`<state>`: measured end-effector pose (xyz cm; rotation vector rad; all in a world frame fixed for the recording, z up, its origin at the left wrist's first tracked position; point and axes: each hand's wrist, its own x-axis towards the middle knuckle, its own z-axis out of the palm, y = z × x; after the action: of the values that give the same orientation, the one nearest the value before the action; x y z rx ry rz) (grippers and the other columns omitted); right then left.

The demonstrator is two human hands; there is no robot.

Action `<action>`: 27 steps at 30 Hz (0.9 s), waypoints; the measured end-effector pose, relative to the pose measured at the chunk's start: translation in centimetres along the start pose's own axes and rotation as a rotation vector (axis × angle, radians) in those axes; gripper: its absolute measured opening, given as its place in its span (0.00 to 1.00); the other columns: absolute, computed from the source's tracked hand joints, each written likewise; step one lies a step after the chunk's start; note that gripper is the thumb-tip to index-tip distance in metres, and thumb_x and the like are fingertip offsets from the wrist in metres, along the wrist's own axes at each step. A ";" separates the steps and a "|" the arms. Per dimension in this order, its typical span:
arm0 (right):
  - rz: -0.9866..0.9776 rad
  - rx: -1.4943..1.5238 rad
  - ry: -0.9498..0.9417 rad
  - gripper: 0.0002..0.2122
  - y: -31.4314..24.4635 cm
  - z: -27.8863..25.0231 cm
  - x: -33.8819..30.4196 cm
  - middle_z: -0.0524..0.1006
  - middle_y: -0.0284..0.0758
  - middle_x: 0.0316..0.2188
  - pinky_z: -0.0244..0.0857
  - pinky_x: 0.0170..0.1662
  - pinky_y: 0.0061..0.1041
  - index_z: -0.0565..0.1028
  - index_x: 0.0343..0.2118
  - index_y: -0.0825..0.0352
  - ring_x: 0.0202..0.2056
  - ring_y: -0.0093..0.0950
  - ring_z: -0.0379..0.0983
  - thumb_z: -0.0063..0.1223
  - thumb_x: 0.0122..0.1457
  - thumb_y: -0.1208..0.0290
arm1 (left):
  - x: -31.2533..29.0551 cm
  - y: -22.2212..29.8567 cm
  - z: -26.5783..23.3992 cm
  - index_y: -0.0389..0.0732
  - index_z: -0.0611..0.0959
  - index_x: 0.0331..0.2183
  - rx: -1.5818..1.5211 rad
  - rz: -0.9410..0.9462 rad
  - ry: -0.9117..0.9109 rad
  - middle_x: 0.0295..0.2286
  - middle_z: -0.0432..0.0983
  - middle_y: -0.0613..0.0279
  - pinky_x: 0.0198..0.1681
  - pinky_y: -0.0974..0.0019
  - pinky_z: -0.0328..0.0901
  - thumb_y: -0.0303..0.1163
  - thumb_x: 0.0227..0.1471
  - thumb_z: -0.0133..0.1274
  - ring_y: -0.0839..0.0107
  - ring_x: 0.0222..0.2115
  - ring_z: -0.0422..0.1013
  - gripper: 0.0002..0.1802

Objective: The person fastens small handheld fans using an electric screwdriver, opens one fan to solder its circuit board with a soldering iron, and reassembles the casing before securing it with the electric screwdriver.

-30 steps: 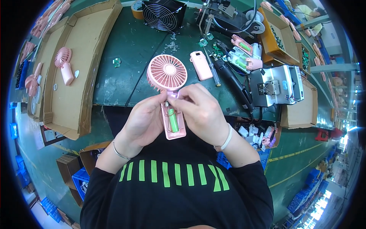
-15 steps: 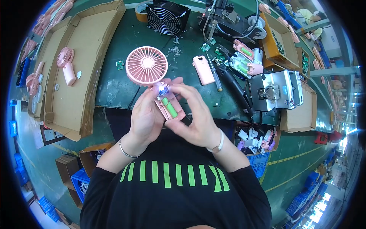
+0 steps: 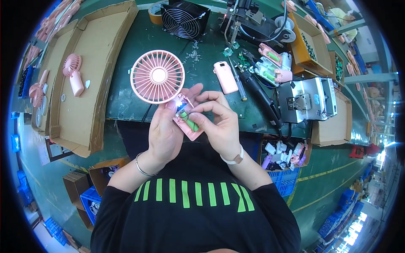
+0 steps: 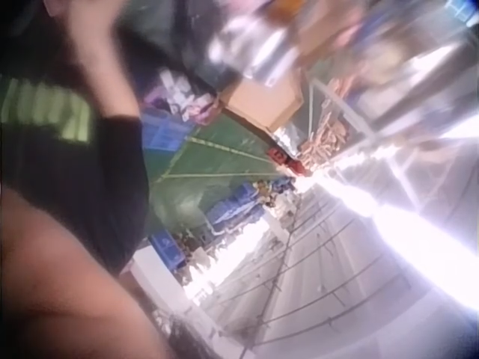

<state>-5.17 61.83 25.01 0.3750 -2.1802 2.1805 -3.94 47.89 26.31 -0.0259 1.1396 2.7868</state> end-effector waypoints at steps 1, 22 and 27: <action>0.023 0.029 -0.019 0.05 0.2 -0.3 0.0 0.70 0.36 0.41 0.60 0.50 0.23 0.78 0.29 0.71 0.44 0.25 0.67 0.60 0.48 0.83 | 0.0 0.0 0.0 0.33 0.62 0.54 0.004 -0.008 -0.010 0.55 0.60 0.39 0.60 0.55 0.55 0.35 0.64 0.30 0.55 0.56 0.61 0.21; -0.271 -0.700 0.296 0.10 2.1 -3.6 3.4 0.73 0.40 0.36 0.64 0.41 0.31 0.76 0.36 0.68 0.38 0.37 0.69 0.59 0.49 0.76 | 0.9 -1.1 -1.1 0.31 0.68 0.46 0.164 0.084 0.060 0.47 0.70 0.36 0.51 0.56 0.67 0.32 0.61 0.40 0.52 0.48 0.70 0.16; -0.175 -1.132 0.224 0.16 3.8 -4.3 3.6 0.72 0.40 0.41 0.64 0.44 0.36 0.75 0.42 0.66 0.41 0.38 0.68 0.60 0.48 0.71 | 1.0 -0.5 -1.8 0.31 0.68 0.47 0.120 0.015 0.023 0.44 0.72 0.38 0.48 0.57 0.69 0.32 0.60 0.41 0.54 0.45 0.73 0.17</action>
<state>-10.05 65.50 22.08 0.2087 -2.6358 0.6170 -4.88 47.08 24.66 -0.0384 1.3160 2.7317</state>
